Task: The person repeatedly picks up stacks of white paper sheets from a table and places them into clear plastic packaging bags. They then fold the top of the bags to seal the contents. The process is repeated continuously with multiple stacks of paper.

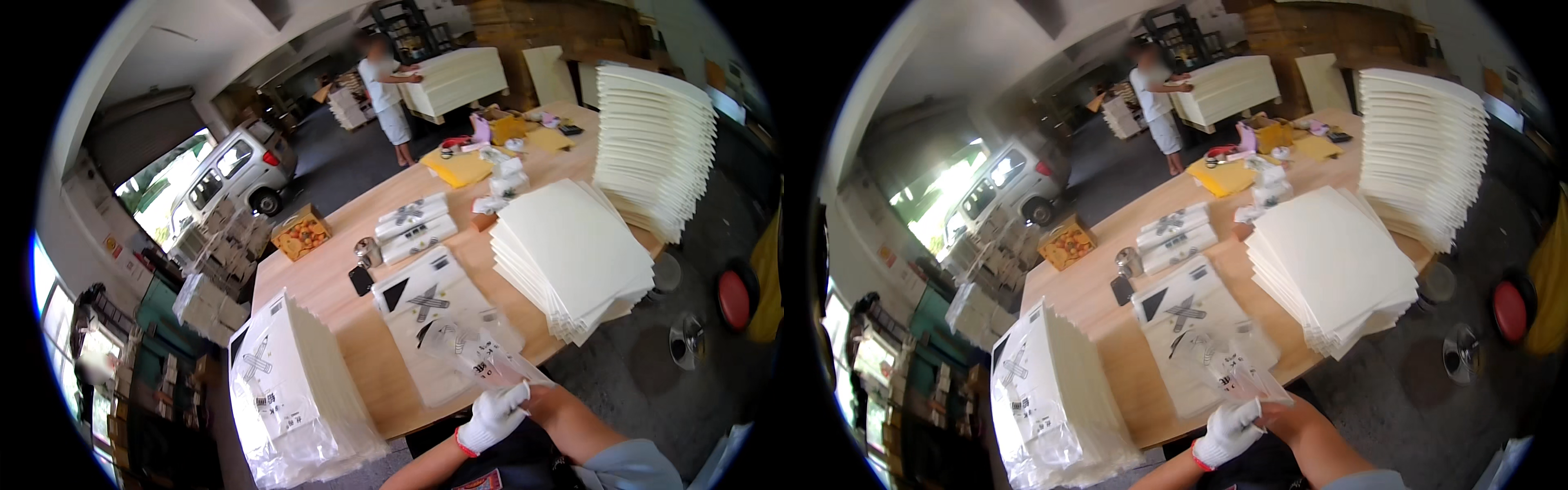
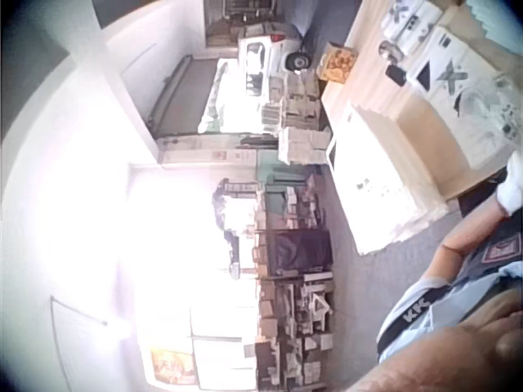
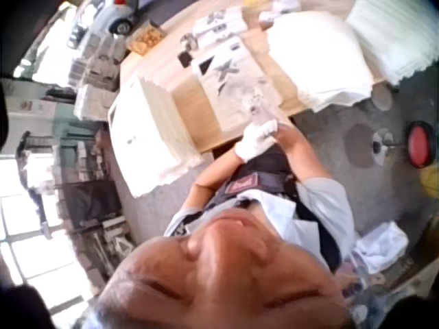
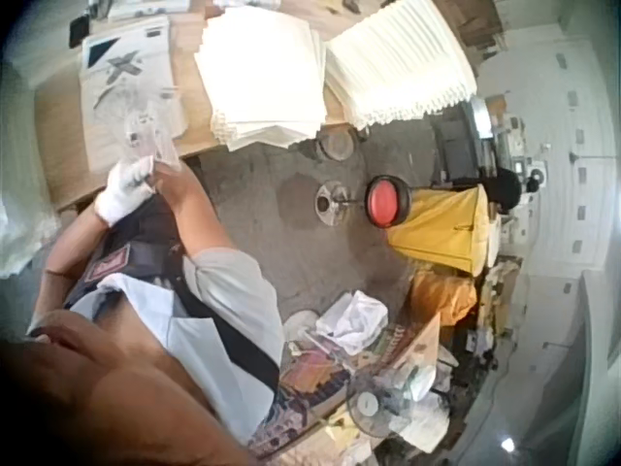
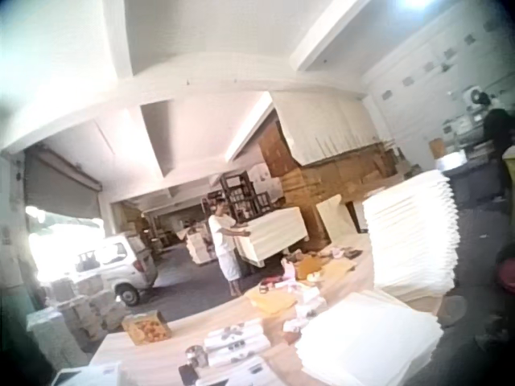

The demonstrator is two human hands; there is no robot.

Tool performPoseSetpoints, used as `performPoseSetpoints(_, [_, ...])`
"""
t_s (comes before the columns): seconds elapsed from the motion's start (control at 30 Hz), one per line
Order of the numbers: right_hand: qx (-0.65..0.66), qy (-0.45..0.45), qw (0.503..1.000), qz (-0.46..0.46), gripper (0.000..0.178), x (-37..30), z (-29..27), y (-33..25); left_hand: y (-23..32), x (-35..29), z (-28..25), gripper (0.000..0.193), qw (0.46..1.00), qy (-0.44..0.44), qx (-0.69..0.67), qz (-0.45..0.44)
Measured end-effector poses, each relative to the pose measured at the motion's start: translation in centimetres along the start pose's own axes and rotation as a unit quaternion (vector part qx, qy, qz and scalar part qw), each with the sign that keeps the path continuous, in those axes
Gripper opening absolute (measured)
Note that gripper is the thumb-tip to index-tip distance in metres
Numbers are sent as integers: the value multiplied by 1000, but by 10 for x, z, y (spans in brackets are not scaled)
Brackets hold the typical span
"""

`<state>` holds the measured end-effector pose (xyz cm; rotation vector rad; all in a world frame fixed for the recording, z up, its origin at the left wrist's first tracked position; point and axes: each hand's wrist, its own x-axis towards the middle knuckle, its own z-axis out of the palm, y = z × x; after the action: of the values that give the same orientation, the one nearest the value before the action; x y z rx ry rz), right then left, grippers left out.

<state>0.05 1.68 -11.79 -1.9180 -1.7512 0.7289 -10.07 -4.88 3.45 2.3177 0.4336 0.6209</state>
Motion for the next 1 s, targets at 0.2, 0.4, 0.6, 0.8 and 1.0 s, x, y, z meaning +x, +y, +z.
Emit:
performPoseSetpoints(0.2, [95,69,983,-142,26,-13,16,101,-40,39,28,19,989,125,-76,-35])
performPoseSetpoints(0.4, [-321,324,883,-109,41,-113,-205,39,-65,42,9,21,894,208,-329,-224])
performPoseSetpoints(0.6, [-368,215,903,-41,36,-107,-226,82,-69,69,18,25,910,121,-340,-202])
performPoseSetpoints(0.8, [-371,297,861,-179,23,-98,-246,80,-70,94,35,44,878,10,-447,-172])
performPoseSetpoints(1.0, [-99,171,956,-215,34,-163,-224,-16,-20,104,17,38,708,62,-587,-388])
